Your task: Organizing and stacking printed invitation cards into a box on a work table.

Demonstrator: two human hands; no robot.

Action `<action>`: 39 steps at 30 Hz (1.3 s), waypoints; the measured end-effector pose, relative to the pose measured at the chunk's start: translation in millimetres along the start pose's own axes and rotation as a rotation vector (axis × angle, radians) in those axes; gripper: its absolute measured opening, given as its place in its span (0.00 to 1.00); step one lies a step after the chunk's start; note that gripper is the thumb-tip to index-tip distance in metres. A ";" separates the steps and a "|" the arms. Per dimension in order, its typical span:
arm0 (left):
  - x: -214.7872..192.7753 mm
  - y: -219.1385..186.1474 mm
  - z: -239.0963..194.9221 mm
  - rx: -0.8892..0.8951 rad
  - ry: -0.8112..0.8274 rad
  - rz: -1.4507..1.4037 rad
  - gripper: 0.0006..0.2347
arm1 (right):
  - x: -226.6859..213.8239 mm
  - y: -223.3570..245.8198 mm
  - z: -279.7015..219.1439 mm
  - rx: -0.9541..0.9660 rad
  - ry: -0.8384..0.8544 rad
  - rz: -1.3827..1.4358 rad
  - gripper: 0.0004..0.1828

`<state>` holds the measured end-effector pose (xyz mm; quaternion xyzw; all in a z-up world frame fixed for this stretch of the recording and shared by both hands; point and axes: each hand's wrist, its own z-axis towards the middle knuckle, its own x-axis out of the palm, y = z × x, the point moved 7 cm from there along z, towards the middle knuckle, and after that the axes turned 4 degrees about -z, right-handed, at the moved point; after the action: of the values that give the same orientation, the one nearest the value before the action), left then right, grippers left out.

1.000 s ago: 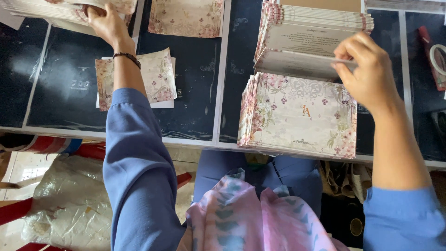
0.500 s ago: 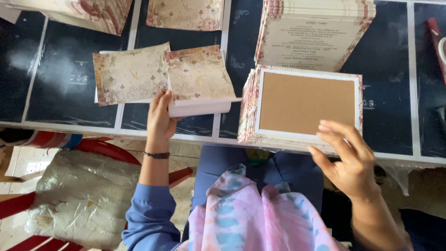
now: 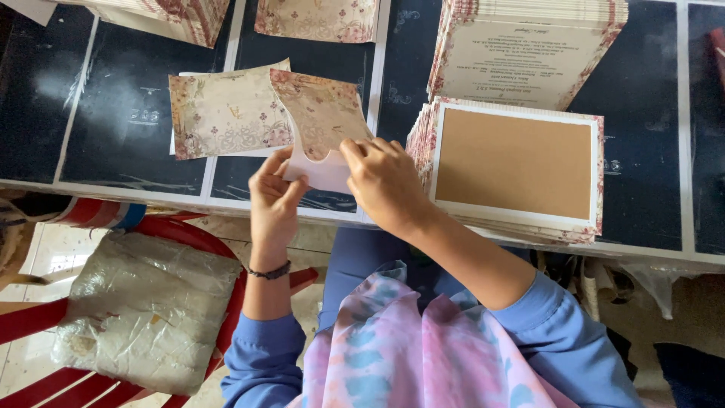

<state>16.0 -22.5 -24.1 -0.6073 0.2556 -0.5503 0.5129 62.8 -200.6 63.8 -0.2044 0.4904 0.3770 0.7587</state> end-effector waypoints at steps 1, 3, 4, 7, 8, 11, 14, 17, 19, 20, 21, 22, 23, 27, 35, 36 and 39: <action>-9.9 -3.5 4.7 0.032 0.008 0.085 0.19 | -2.6 -11.6 0.2 0.104 -0.001 0.118 0.20; -17.4 -21.3 12.4 0.061 0.016 0.171 0.17 | -23.6 -33.7 1.9 0.211 -0.001 0.237 0.17; -13.3 -33.7 16.6 0.030 0.034 0.176 0.17 | -42.1 -52.6 3.6 0.322 -0.040 0.549 0.14; -2.0 -50.7 32.1 -0.040 0.107 0.213 0.14 | -70.2 -107.5 -12.3 0.456 -0.177 1.079 0.13; 3.9 -52.6 40.1 -0.072 0.164 0.246 0.11 | -77.2 -128.6 -19.6 0.474 -0.283 1.294 0.16; -3.4 -20.2 60.4 -0.148 0.215 0.150 0.12 | -109.8 -168.8 -48.3 0.596 -0.369 1.294 0.17; -13.5 6.2 85.6 -0.188 0.187 0.281 0.11 | -129.1 -205.5 -86.8 0.746 -0.451 1.236 0.15; -12.3 6.5 109.2 -0.201 0.122 0.667 0.13 | -143.4 -230.1 -116.7 0.850 -0.568 1.289 0.22; -18.4 16.3 129.0 -0.225 0.109 0.815 0.13 | -147.9 -247.6 -144.6 0.887 -0.599 1.416 0.28; -22.4 20.1 140.2 -0.242 0.093 0.958 0.13 | -149.0 -257.1 -157.1 0.914 -0.631 1.541 0.33; -26.3 28.1 147.4 -0.243 0.091 0.961 0.13 | -152.8 -258.0 -165.9 0.914 -0.630 1.543 0.33; -23.3 30.9 158.1 -0.122 0.112 1.075 0.14 | -154.3 -260.8 -181.8 1.016 -0.667 1.561 0.34; -19.3 34.3 167.8 0.002 0.134 1.186 0.16 | -155.8 -263.1 -198.1 1.117 -0.708 1.577 0.35; -6.7 30.5 182.7 0.170 0.146 1.317 0.22 | -170.6 -240.8 -200.6 1.068 -0.721 1.596 0.37; 212.1 -118.8 27.0 0.634 0.601 0.785 0.24 | -188.8 -164.4 -155.6 0.729 -0.864 1.246 0.26; 228.8 -120.0 7.8 0.632 0.603 0.783 0.24 | -186.8 -156.0 -151.2 0.732 -0.865 1.243 0.26; 285.2 -116.3 -47.6 0.812 0.749 1.027 0.44 | -186.9 -130.1 -133.4 0.667 -0.817 1.164 0.26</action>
<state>17.4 -248.3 190.6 0.0527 0.4408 -0.4629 0.7672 40.7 -443.1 165.9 0.4786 0.2881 0.5921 0.5809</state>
